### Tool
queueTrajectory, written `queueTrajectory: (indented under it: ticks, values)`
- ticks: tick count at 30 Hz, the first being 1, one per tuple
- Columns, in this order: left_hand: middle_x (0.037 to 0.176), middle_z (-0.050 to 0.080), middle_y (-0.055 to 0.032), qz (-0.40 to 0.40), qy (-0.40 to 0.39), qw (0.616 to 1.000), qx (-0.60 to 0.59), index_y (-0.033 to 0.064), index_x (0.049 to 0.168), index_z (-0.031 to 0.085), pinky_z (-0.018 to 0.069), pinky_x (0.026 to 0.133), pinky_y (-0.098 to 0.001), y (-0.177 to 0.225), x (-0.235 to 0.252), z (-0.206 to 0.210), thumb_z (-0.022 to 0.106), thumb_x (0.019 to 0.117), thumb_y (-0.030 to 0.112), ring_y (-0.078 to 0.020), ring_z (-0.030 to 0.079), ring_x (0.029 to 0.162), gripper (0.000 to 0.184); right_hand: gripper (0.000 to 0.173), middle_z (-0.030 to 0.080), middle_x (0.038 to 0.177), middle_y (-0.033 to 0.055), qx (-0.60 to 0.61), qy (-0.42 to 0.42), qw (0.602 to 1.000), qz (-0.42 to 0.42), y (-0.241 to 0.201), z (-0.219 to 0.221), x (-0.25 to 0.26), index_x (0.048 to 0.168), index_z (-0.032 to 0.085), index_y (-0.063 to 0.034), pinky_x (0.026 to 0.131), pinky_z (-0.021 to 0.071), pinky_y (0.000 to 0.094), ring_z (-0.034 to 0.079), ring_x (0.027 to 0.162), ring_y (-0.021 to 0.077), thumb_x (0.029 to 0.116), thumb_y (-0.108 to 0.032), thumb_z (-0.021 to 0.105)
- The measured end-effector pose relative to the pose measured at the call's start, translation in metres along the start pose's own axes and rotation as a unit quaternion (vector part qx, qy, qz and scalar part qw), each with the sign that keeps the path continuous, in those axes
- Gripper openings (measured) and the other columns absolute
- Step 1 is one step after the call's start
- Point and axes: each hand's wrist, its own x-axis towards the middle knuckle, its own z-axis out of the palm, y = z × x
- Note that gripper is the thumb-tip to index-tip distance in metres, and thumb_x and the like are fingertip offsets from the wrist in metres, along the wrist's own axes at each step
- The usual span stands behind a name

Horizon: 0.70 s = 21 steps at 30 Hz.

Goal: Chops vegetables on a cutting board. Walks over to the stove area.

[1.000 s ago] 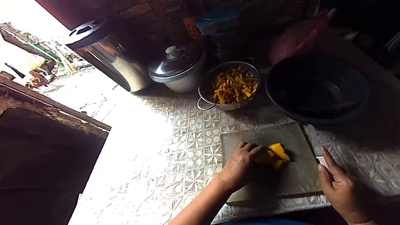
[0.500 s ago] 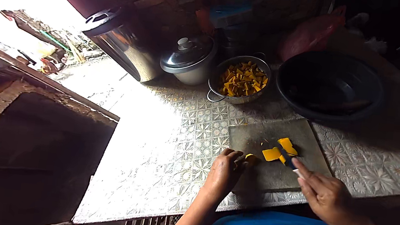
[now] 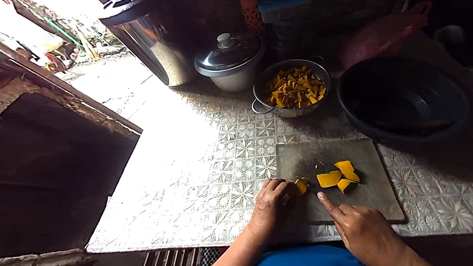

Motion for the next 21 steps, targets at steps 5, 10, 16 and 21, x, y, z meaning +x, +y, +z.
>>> queueTrajectory:
  ticks: [5,10,16,21]
  values:
    - [0.101,0.074,-0.0107,-0.001,0.001,1.000,-0.015,0.0060,0.105,0.078,0.0578,0.084,-0.0326,-0.001,-0.001,0.002,0.075,0.0850,0.017,-0.0230,0.070,0.094,0.023,0.055,0.057,0.056,0.0057,-0.017,-0.068,0.998,0.006,-0.010,-0.013,0.013,0.134,0.070,-0.0054,0.041,0.0457,0.0365,0.057,0.044,0.0230,0.0796,-0.003,0.060]
    - [0.102,0.074,-0.0119,-0.008,-0.007,1.000,-0.015,0.0048,0.104,0.078,0.0579,0.085,-0.0336,0.002,0.000,0.000,0.075,0.0855,0.017,-0.0241,0.070,0.095,0.022,0.061,0.059,0.058,0.0071,-0.025,-0.102,0.994,0.023,-0.018,-0.010,0.019,0.137,0.067,-0.0034,0.042,0.0481,0.0376,0.060,0.046,0.0245,0.0761,0.002,0.064]
    - [0.103,0.074,-0.0139,-0.016,-0.018,1.000,-0.010,0.0029,0.105,0.078,0.0585,0.086,-0.0359,0.004,0.001,-0.001,0.076,0.0850,0.016,-0.0269,0.071,0.096,0.024,0.059,0.065,0.065,0.0111,-0.015,-0.193,0.979,0.057,-0.028,-0.024,0.035,0.143,0.061,-0.0038,0.049,0.0528,0.0427,0.067,0.056,0.0298,0.0844,0.004,0.062]
    - [0.106,0.074,-0.0149,-0.019,-0.015,1.000,-0.005,0.0027,0.109,0.077,0.0583,0.087,-0.0370,0.005,-0.003,0.000,0.075,0.0858,0.014,-0.0283,0.071,0.098,0.026,0.060,0.071,0.084,0.0186,0.042,-0.284,0.952,0.105,-0.024,-0.009,0.044,0.157,0.042,-0.0041,0.067,0.0563,0.0500,0.071,0.077,0.0373,0.0974,-0.001,0.050]
